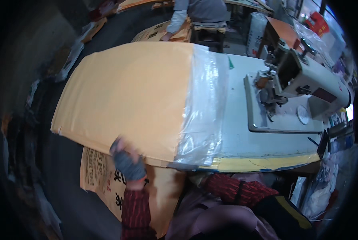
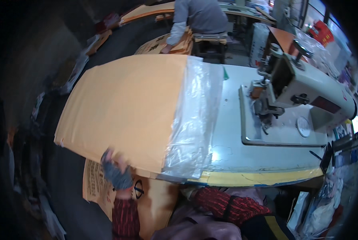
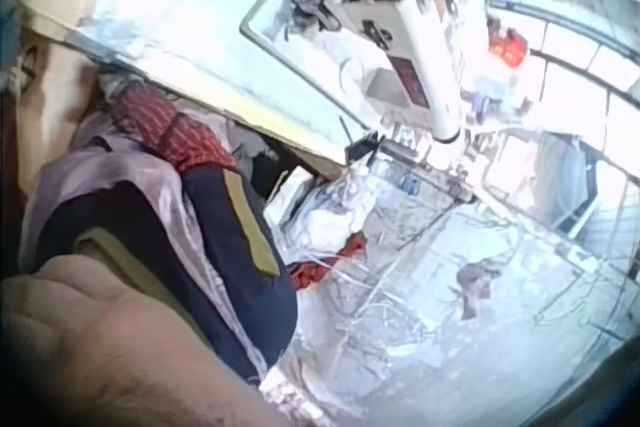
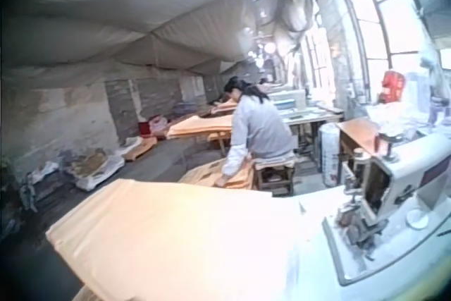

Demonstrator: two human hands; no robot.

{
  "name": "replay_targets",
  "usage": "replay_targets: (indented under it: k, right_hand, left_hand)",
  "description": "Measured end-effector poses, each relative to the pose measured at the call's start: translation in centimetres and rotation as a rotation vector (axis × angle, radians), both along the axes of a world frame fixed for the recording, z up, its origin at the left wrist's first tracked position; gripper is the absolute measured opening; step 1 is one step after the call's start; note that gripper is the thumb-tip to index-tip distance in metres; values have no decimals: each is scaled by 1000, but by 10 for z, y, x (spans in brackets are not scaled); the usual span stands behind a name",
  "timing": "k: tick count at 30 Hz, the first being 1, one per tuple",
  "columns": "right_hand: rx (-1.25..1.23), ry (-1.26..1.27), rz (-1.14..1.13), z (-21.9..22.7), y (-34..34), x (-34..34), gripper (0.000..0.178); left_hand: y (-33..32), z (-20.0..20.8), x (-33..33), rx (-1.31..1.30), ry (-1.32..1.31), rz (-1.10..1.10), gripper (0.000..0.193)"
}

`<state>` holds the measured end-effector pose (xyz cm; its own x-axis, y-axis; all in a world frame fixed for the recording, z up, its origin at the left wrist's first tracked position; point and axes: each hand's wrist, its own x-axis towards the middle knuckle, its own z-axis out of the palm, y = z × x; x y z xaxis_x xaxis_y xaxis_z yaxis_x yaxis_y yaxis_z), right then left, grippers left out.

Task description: The recorder is using a sewing machine to sew or finish plastic/composite bags.

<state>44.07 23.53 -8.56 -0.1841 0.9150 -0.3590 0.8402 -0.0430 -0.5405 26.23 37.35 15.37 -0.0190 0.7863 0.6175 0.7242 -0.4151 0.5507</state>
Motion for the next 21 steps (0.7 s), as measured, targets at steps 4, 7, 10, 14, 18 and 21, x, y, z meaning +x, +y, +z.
replay_targets:
  k: [4,7,10,14,18,21]
  right_hand:
    - [-217,315,59,102,-11,27,47]
    - [-97,129,545,64,-33,53,37]
    - [-355,847,207,193,-3,112,29]
    - [-198,1298,-211,218,60,170,32]
    - [121,1110,-797,233,124,179,41]
    - [-82,1227,-880,222,156,175,37]
  left_hand:
    - [71,17,153,-89,-33,-444,43]
    - [99,7,228,-158,486,-261,47]
    - [136,-30,234,-431,463,-128,32]
    - [158,-45,203,-322,188,-251,20]
    - [131,-46,188,-812,-542,-477,34]
    - [87,-19,193,-713,-30,-635,29]
